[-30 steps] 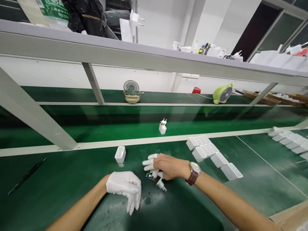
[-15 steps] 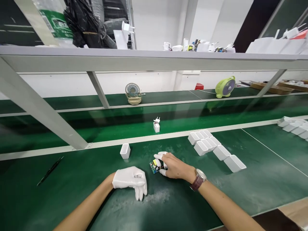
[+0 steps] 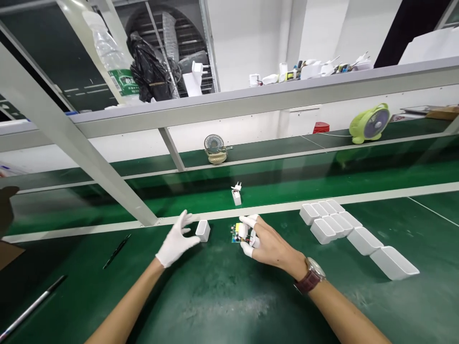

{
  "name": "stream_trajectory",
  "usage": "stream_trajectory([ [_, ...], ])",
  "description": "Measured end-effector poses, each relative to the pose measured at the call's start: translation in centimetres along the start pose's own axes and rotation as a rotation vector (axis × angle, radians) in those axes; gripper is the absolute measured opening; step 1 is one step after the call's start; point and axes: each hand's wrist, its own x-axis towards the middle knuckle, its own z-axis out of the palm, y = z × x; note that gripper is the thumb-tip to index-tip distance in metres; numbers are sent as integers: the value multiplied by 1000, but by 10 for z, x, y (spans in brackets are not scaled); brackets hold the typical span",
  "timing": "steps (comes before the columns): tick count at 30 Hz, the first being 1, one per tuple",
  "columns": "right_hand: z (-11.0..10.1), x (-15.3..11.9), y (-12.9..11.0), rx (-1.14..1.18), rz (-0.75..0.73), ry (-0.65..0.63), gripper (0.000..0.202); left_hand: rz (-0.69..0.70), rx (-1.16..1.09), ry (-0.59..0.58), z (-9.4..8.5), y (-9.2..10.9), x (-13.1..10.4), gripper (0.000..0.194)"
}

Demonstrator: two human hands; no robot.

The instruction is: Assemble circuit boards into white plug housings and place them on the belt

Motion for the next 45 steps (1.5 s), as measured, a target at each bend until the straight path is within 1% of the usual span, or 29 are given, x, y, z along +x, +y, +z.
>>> stream_trajectory([
  [1, 5, 6, -2, 31, -3, 25, 63, -18, 45, -45, 8, -6, 1, 118],
  [2, 12, 11, -2, 66, -10, 49, 61, -49, 114, -63, 17, -10, 2, 117],
  [3, 18, 14, -3, 97, -22, 69, 59, -78, 187, -75, 27, -11, 2, 108],
  [6, 36, 15, -1, 149, -48, 81, 53, -96, 314, -77, 50, -7, -2, 69],
  [8, 42, 8, 0, 163, -63, 95, 54, -34, 305, -51, 62, -3, -10, 53],
  [10, 44, 0, 0, 157, -87, 115, 54, 65, 278, -3, 70, 0, -20, 45],
  [12, 44, -6, -1, 145, -81, 128, 55, 170, 266, 40, 76, 0, -30, 40],
  [14, 45, -10, -5, 141, -47, 116, 56, 234, 267, 63, 80, 1, -36, 40],
  [16, 47, -12, -9, 121, -70, 117, 56, 285, 272, 58, 82, 2, -39, 36],
  [19, 52, -15, -16, 40, -233, 175, 60, 401, 303, 23, 81, 10, -40, 23],
  [21, 56, -17, -19, -10, -311, 215, 64, 465, 326, -4, 80, 17, -40, 15],
  [23, 59, -18, -21, -20, -336, 225, 65, 469, 333, -39, 80, 22, -41, 11],
  [25, 61, -20, -21, -11, -327, 221, 66, 434, 337, -85, 79, 26, -40, 15],
  [28, 64, -24, -18, 12, -276, 193, 70, 381, 353, -175, 79, 28, -37, 22],
  [32, 67, -29, -15, 43, -146, 126, 69, 325, 351, -257, 77, 28, -34, 24],
  [35, 67, -31, -14, 20, -101, 95, 66, 308, 323, -285, 76, 30, -35, 23],
  [39, 67, -30, -13, -24, -116, 49, 65, 294, 297, -276, 74, 33, -38, 20],
  [45, 67, -31, -16, -84, -110, 51, 63, 282, 344, -338, 72, 35, -37, 20],
])
